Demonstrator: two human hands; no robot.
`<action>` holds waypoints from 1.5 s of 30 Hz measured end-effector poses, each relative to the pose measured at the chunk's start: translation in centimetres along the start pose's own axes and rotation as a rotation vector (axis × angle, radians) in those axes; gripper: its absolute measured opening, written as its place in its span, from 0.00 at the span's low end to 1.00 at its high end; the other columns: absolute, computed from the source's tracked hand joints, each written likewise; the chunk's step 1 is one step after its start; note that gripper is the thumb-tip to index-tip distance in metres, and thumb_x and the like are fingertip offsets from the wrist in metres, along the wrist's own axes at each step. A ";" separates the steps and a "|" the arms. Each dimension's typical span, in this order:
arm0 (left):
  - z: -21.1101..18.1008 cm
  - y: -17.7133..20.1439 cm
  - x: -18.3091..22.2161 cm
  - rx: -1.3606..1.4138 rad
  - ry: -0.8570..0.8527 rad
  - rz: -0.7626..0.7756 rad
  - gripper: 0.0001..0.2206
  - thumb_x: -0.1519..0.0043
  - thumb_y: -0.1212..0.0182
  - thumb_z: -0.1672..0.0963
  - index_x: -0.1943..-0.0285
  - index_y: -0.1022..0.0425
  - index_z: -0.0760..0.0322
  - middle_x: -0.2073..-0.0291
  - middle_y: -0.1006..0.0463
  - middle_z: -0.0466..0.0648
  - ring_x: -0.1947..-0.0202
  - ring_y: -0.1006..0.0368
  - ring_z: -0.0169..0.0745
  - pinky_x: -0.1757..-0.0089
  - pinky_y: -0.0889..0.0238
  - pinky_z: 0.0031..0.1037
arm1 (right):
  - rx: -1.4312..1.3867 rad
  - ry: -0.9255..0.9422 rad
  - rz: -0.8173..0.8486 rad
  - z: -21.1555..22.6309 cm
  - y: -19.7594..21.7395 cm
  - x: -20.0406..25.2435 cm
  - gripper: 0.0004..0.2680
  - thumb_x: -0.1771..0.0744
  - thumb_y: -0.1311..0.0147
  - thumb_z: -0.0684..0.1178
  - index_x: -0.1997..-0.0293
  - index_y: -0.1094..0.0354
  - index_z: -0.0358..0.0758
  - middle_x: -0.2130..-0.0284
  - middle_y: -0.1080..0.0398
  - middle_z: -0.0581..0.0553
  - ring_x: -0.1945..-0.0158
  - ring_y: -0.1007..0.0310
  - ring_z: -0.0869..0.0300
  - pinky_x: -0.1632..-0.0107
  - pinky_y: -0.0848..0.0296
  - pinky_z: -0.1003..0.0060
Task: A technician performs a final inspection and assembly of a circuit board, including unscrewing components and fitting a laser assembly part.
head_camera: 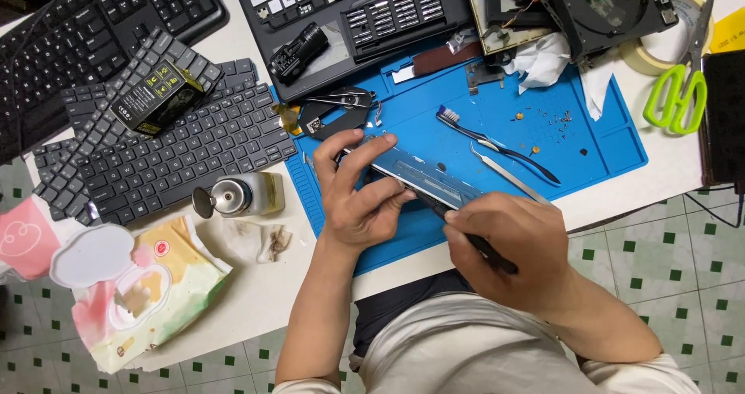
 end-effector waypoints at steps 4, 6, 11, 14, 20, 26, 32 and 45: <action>0.2 0.0 0.1 0.001 0.001 -0.001 0.08 0.40 0.32 0.49 0.69 0.21 0.48 0.49 0.18 0.50 0.46 0.33 0.62 0.45 0.34 0.49 | -0.097 -0.042 -0.039 -0.2 0.4 -0.6 0.02 0.35 0.39 0.44 0.67 0.27 0.44 0.71 0.22 0.52 0.78 0.28 0.59 0.76 0.28 0.68; 0.2 0.0 0.0 0.015 -0.002 -0.007 0.07 0.39 0.32 0.50 0.68 0.21 0.48 0.48 0.18 0.50 0.46 0.33 0.62 0.44 0.35 0.49 | -0.148 -0.051 -0.065 -0.1 0.7 -1.0 0.02 0.35 0.40 0.41 0.68 0.27 0.40 0.73 0.22 0.50 0.78 0.27 0.56 0.75 0.27 0.66; 0.3 0.0 0.0 0.016 -0.001 -0.002 0.07 0.40 0.31 0.50 0.67 0.21 0.49 0.49 0.18 0.50 0.46 0.33 0.62 0.44 0.35 0.50 | -0.188 -0.065 -0.070 -0.3 0.8 -0.9 0.02 0.35 0.40 0.40 0.67 0.27 0.38 0.73 0.22 0.48 0.78 0.26 0.55 0.75 0.27 0.66; 0.3 0.0 0.0 0.017 -0.004 0.000 0.07 0.39 0.31 0.50 0.67 0.22 0.49 0.48 0.18 0.49 0.46 0.34 0.62 0.44 0.35 0.49 | -0.092 -0.044 -0.046 0.1 0.6 -0.3 0.02 0.35 0.39 0.42 0.67 0.27 0.39 0.72 0.22 0.48 0.77 0.25 0.55 0.76 0.27 0.65; 0.2 0.0 -0.2 0.024 -0.021 -0.008 0.08 0.40 0.31 0.50 0.68 0.23 0.49 0.49 0.18 0.49 0.46 0.33 0.61 0.45 0.34 0.46 | -0.099 -0.013 -0.073 1.1 0.9 -1.1 0.02 0.34 0.41 0.40 0.67 0.28 0.37 0.76 0.26 0.46 0.78 0.27 0.51 0.77 0.29 0.64; -0.1 0.1 -0.6 0.030 -0.031 -0.020 0.08 0.39 0.32 0.50 0.67 0.23 0.50 0.48 0.19 0.47 0.46 0.34 0.59 0.45 0.34 0.44 | -0.221 -0.046 -0.104 -0.4 1.1 -1.4 0.04 0.33 0.41 0.39 0.68 0.28 0.35 0.77 0.26 0.46 0.80 0.29 0.53 0.77 0.30 0.67; -0.1 0.1 -0.7 0.038 -0.028 -0.018 0.08 0.39 0.32 0.50 0.67 0.23 0.50 0.48 0.19 0.47 0.46 0.34 0.60 0.46 0.34 0.44 | -0.237 -0.036 -0.138 -0.7 1.1 -1.3 0.03 0.33 0.42 0.38 0.67 0.28 0.33 0.77 0.26 0.44 0.80 0.30 0.53 0.77 0.32 0.67; -0.3 -0.1 -0.9 0.013 -0.038 0.020 0.10 0.38 0.34 0.48 0.67 0.26 0.51 0.48 0.20 0.47 0.45 0.35 0.61 0.46 0.35 0.45 | 0.110 0.199 -0.171 3.8 0.8 -0.8 0.05 0.31 0.44 0.44 0.66 0.29 0.38 0.74 0.26 0.47 0.76 0.27 0.53 0.74 0.26 0.64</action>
Point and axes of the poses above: each hand's wrist, its own x-axis away from the middle knuckle, its own y-axis out of the back of the hand, z = x × y, the point moved 10 cm from there along -x, towards the middle knuckle
